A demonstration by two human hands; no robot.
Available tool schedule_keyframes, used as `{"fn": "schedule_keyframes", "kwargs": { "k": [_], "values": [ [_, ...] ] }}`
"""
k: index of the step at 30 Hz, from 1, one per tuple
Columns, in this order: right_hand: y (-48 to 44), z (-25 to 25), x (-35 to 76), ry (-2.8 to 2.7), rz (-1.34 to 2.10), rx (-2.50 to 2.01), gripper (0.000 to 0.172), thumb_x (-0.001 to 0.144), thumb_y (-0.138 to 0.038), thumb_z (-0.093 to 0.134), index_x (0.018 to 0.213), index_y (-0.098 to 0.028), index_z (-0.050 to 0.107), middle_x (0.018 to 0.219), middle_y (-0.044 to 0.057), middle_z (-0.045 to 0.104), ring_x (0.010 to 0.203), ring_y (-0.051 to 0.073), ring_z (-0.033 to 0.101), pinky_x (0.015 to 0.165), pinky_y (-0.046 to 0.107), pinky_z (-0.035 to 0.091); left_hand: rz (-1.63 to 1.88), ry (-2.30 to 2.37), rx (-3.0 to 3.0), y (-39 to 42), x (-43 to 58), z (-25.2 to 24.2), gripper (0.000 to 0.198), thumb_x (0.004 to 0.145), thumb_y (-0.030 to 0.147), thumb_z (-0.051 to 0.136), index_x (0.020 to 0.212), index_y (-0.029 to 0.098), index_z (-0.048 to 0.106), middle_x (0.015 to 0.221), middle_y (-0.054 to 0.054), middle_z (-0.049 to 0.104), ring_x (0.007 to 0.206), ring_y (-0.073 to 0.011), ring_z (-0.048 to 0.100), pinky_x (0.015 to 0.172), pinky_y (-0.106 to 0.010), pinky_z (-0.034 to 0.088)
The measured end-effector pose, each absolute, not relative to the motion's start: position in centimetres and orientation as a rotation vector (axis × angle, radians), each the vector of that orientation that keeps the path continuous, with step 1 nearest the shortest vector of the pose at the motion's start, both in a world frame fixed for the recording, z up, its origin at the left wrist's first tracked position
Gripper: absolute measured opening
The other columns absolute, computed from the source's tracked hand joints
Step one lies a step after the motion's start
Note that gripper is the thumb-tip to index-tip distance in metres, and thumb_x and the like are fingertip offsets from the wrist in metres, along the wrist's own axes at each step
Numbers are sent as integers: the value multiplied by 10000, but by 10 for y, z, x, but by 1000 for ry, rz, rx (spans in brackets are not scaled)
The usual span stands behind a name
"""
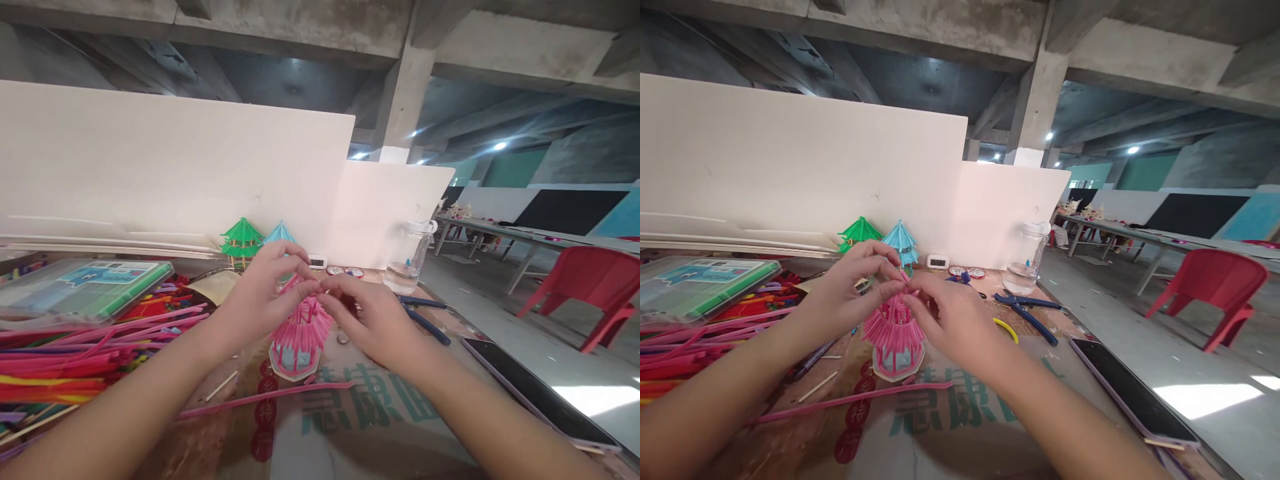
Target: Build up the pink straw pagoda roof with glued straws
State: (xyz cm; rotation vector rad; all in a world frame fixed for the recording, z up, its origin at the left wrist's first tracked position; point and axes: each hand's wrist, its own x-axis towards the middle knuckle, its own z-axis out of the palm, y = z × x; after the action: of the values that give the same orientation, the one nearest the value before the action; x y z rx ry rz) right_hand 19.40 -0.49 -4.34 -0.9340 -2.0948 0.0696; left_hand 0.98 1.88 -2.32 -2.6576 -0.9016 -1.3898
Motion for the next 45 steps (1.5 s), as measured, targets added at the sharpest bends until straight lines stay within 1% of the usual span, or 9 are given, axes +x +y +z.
{"fn": "schedule_keyframes", "kwargs": {
  "k": [3,7,13,21,25,30,37,41,45],
  "values": [
    [-5,-43,194,-2097,26,-896,187,934,-209,438,861,-197,610,701,0,631,602,123,540,555,232,352,-1361,-873,-2607,15,14,-29,129,884,266,543,819,202,634,1006,-45,572,1014,-196,533,939,-372,415],
    [-9,-40,194,-2060,48,-873,182,916,-202,451,790,-194,582,612,-27,559,533,100,482,512,211,334,-1359,-837,-2506,11,14,-27,109,887,232,534,821,197,613,1007,-51,573,1018,-204,525,928,-381,414],
    [-8,-37,193,-1980,82,-865,188,826,-174,475,640,-197,475,534,-51,467,487,80,412,461,187,299,-1437,-848,-2421,11,5,-15,105,895,217,523,807,194,576,963,-35,560,974,-183,536,904,-366,433],
    [-4,-39,193,-1843,201,-827,162,795,-206,494,633,-199,493,470,-77,398,431,68,341,415,189,241,-1540,-776,-2346,12,8,-20,88,881,195,546,800,195,581,930,-28,546,955,-176,544,884,-354,448],
    [0,-39,198,-1785,166,-862,158,789,-225,505,634,-199,495,461,-76,390,431,71,341,424,195,260,-1734,-757,-2306,17,-3,-13,68,880,210,546,818,215,574,940,-25,545,937,-168,546,868,-344,453],
    [7,-35,209,-1730,196,-898,182,857,-302,502,721,-191,548,507,-51,487,474,94,450,467,211,341,-1938,-802,-2212,25,-28,5,70,849,241,584,781,226,592,883,-10,553,901,-172,555,866,-350,441],
    [-10,-37,198,-1930,112,-859,208,885,-287,545,1035,-195,656,769,17,713,664,134,641,586,224,458,-1555,-816,-2584,16,-7,-8,108,864,252,580,773,207,616,912,-11,574,918,-163,563,854,-326,452],
    [-9,-41,194,-2006,70,-848,190,901,-183,504,987,-202,672,812,18,729,705,136,660,623,224,464,-1383,-754,-2603,12,6,-16,123,880,244,569,794,185,635,903,-21,575,918,-158,565,844,-316,452],
    [-5,-40,198,-2041,-56,-875,150,900,-184,521,874,-202,667,744,5,711,655,135,636,587,224,430,-1252,-717,-2563,13,2,-15,105,882,236,568,831,185,645,956,-34,561,968,-179,548,865,-343,437]
  ]
}}
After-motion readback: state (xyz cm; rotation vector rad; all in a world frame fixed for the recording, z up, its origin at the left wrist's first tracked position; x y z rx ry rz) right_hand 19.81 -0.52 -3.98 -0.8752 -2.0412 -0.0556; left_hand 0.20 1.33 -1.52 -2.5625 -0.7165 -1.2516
